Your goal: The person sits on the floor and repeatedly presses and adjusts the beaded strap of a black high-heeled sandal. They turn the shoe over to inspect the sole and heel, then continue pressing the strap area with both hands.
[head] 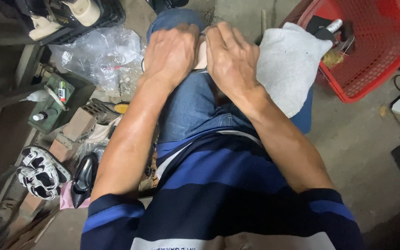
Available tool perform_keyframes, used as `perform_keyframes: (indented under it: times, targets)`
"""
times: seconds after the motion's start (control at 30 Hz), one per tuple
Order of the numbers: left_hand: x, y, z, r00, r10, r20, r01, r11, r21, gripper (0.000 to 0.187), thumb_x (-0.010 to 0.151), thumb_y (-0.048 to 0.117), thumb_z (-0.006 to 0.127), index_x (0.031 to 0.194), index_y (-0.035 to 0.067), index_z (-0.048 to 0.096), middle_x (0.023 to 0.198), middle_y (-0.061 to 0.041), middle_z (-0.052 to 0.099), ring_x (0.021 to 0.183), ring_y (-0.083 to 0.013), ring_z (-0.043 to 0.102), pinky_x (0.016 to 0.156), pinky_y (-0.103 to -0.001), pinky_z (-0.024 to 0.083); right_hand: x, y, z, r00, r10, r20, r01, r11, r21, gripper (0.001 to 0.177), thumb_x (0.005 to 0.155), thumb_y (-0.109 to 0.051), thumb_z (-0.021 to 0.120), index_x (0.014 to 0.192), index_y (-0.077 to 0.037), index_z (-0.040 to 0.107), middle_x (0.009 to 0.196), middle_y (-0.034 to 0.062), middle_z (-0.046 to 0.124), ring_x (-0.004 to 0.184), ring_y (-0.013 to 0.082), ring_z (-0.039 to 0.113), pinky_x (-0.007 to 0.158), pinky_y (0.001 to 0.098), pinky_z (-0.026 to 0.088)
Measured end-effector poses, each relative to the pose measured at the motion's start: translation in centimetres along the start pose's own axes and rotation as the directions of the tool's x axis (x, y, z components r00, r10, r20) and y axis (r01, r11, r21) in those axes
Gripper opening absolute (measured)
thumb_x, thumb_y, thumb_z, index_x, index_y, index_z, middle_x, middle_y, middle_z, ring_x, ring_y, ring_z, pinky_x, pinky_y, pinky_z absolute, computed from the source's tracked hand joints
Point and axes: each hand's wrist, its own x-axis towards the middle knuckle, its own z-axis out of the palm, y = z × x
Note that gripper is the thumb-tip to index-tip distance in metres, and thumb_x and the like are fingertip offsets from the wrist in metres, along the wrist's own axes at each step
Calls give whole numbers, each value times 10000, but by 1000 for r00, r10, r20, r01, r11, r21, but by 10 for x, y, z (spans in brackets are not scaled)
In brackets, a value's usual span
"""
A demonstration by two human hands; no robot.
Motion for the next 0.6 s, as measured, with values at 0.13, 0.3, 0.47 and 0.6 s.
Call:
perform_keyframes:
  times: [0.13,0.3,0.47,0.6]
  targets:
    - [-6,1,12,984,93,-153,-72,988,140,164,984,112,481,900,69,615,769,-161,687,565,-414,635,661,-494,525,-5,5,-9,1000,25,4,-25,994,108,108,1069,-182,617,1046,-96,678,1027,17,672,801,208,623,522,339,463]
    - [-35,9,-2,927,148,-344,-124,988,92,157,1032,114,539,882,71,549,779,-104,562,489,-288,492,490,-416,445,-16,17,-52,935,324,140,-350,792,500,203,1096,-253,624,1182,-70,639,1092,65,736,1041,249,709,930,361,521]
    - [-60,24,-3,921,97,-378,-29,983,183,307,1128,306,569,1402,166,575,957,-23,584,549,-160,571,417,-320,422,-39,18,-56,748,247,616,-661,202,722,217,1078,-152,574,1242,-20,626,779,89,677,564,114,658,425,192,488]
    - [-59,24,4,888,94,-450,-12,983,182,241,1108,293,615,1302,155,652,913,-10,617,509,-171,545,412,-330,433,-42,12,-48,603,330,726,-757,-49,651,310,1045,-247,564,1252,-26,633,992,96,692,624,157,716,451,205,539]
